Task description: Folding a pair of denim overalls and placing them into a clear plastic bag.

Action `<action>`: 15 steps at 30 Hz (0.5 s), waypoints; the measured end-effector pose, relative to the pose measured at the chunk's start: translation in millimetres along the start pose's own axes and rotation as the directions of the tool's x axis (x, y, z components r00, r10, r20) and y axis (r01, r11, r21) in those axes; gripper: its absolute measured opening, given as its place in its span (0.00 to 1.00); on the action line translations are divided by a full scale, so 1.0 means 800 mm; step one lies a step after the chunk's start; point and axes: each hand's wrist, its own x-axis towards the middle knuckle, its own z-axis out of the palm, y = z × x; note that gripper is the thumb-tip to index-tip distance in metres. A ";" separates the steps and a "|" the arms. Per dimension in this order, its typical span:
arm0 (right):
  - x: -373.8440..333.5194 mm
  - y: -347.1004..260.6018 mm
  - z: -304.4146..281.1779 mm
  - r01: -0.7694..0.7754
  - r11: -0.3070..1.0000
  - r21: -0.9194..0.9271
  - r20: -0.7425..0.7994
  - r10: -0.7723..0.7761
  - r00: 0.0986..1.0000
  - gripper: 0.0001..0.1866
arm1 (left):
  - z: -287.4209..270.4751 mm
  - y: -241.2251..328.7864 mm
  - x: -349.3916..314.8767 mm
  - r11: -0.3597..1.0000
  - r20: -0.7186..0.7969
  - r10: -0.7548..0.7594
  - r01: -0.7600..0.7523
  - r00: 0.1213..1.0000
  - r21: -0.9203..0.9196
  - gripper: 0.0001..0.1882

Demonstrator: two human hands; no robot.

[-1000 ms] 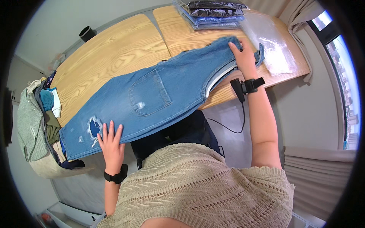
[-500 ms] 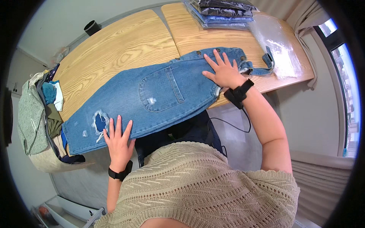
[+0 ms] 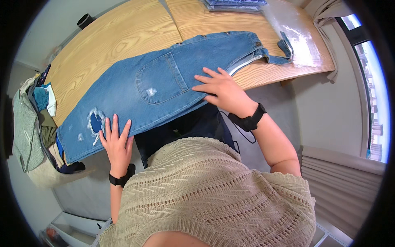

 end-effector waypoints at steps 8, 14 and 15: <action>-0.009 0.005 0.000 0.147 0.982 -0.122 -0.081 -0.157 0.984 0.20 | 0.001 -0.011 -0.006 1.000 -0.196 0.010 -0.015 0.980 -0.023 0.22; -0.007 0.009 0.012 0.152 0.973 -0.173 -0.072 -0.166 0.984 0.25 | 0.009 -0.035 -0.016 0.989 -0.150 0.126 -0.136 0.981 -0.059 0.30; -0.009 0.008 0.015 0.153 0.971 -0.184 -0.100 -0.174 0.980 0.27 | 0.006 -0.035 -0.017 0.994 -0.135 0.110 -0.112 0.985 -0.007 0.33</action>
